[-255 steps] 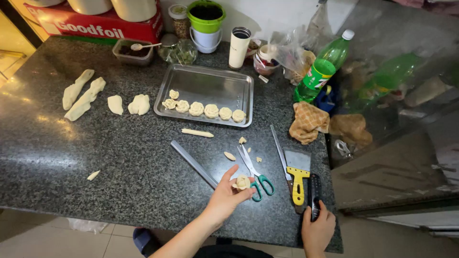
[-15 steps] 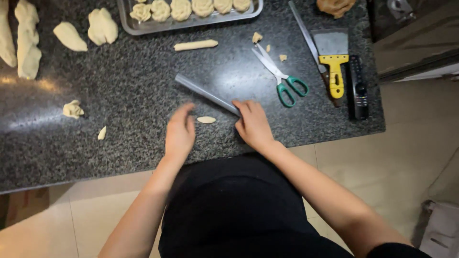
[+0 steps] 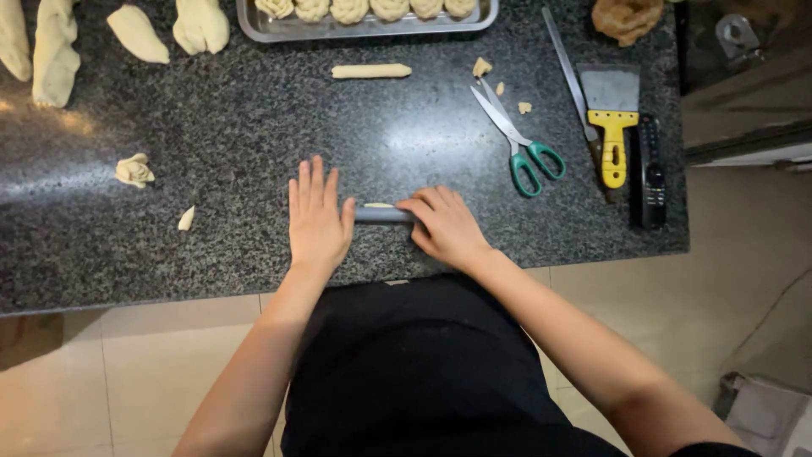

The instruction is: Preparing decorative roses from dough for baking.

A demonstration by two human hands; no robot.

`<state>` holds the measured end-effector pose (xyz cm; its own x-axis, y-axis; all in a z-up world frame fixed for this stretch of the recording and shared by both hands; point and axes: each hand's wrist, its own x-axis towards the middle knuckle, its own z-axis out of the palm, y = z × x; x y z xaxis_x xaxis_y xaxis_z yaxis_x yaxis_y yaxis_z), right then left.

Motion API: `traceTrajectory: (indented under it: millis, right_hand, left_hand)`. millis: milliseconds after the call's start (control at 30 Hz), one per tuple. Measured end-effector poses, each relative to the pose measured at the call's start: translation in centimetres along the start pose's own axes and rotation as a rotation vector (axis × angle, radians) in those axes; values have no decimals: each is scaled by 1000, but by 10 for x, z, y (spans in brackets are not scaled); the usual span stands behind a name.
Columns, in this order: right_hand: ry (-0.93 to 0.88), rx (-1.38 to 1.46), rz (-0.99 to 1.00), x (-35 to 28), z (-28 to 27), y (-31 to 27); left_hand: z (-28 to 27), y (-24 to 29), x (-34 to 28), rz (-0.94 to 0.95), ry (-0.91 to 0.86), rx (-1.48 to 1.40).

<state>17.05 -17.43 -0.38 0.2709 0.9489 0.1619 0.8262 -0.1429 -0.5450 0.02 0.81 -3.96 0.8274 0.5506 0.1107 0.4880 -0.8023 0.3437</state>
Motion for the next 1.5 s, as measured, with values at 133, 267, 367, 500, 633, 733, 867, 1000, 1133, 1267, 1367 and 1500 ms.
traceTrajectory:
  millis: [133, 267, 367, 500, 633, 733, 867, 1000, 1133, 1267, 1367, 1500]
  right_hand:
    - [3, 53, 79, 3, 4, -8]
    - [57, -67, 240, 5, 22, -9]
    - [75, -178, 303, 10, 35, -2]
    - [78, -281, 331, 23, 40, 10]
    - [57, -276, 359, 40, 34, 18]
    - [35, -270, 370, 50, 33, 24]
    - [11, -266, 376, 61, 30, 30]
    - [23, -245, 369, 70, 27, 39]
    - [58, -239, 334, 78, 25, 47]
    - [97, -262, 294, 68, 28, 41]
    - [122, -295, 273, 57, 32, 34]
    - [113, -310, 286, 40, 37, 25]
  left_hand:
    - [3, 0, 1, -6, 12, 20]
    - [4, 0, 5, 19, 20, 25]
    - [3, 0, 16, 25, 6, 44]
    - [7, -1, 31, 10, -3, 102]
    - [15, -6, 47, -22, -58, 100]
    - [14, -8, 61, -48, -116, 119]
    - [9, -7, 76, -87, -212, 150]
    - [4, -7, 89, -130, -240, 92]
    - [12, -12, 95, -141, -216, 91]
    - [11, -10, 77, -110, -114, 62]
    - [8, -6, 60, -68, -38, 53]
    - [10, -2, 34, -30, 34, 38]
